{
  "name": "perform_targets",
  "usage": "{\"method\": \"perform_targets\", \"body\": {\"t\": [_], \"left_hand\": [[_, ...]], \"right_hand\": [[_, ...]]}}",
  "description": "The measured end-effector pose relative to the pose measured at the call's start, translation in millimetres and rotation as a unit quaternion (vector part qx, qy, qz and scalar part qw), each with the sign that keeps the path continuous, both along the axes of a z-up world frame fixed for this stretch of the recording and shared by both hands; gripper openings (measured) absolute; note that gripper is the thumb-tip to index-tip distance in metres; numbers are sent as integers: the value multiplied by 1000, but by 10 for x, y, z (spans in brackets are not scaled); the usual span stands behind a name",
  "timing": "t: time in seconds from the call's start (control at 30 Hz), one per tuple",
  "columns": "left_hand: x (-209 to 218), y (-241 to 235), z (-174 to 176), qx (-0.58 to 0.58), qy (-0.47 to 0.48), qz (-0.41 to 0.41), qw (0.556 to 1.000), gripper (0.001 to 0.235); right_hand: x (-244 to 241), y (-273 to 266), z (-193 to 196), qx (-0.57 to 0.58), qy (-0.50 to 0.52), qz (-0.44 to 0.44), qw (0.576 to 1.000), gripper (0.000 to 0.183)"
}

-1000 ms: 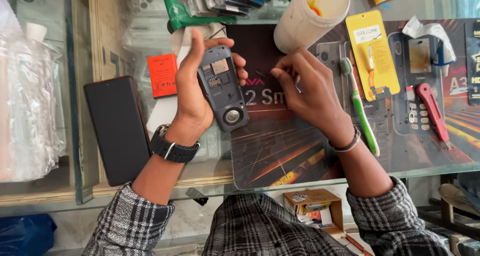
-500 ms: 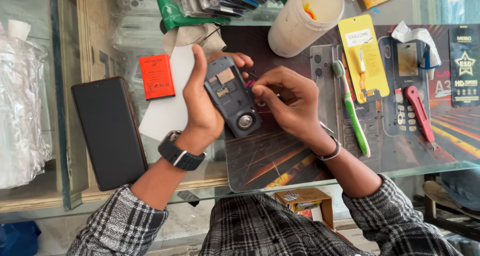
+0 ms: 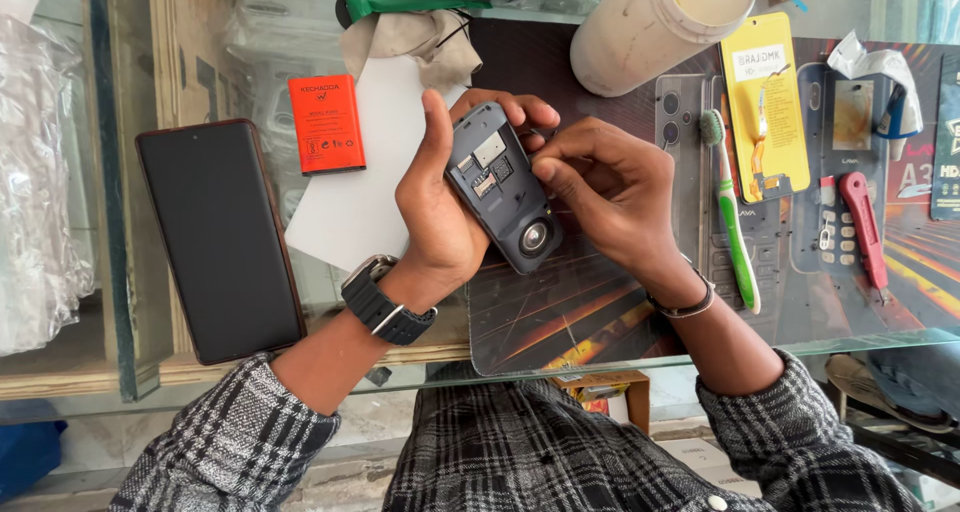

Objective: The person disassembles a feature phone by removing the back cover and unscrewing internal screws with a screwdriver. They then reassemble the phone by screwing the back cover back on and securing it.

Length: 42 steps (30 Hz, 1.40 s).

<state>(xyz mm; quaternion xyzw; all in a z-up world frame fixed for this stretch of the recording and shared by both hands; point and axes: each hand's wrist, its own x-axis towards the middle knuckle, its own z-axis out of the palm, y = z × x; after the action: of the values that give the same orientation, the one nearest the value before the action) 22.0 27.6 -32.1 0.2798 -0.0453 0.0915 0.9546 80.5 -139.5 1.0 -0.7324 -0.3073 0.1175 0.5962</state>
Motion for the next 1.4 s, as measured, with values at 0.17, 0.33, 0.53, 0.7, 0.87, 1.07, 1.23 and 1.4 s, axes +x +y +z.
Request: {"method": "perform_targets", "body": {"t": [0.17,0.33,0.53,0.7,0.87,1.07,1.23,1.4], "left_hand": [[-11,-11,-10,-5,-4,-1,1000,58],[-11,2,-32,-26,7,-4,1000,60],[14,34,-24,-53,11,-19,998,62],[18,51,5,-119,26,-53,991,63],[30,92,22,-153,63,-75,983,66],[48,169,50,-114,84,-68,988,70],[91,294,81,-89,134,-37,986,73],[152,262,87,-27,181,-78,980,68]], "right_hand": [[-10,8,24,-12,-32,6,999,8],[-49,14,62,-76,-54,-20,995,11],[-50,0,87,-17,-18,20,999,13],[-42,-11,80,-8,19,15,1000,14],[-18,-58,131,-11,2,-9,1000,12],[69,-129,250,-57,-103,-62,991,11],[210,-256,385,-209,-261,-69,940,18],[249,-356,440,-244,-261,-70,932,15]]}}
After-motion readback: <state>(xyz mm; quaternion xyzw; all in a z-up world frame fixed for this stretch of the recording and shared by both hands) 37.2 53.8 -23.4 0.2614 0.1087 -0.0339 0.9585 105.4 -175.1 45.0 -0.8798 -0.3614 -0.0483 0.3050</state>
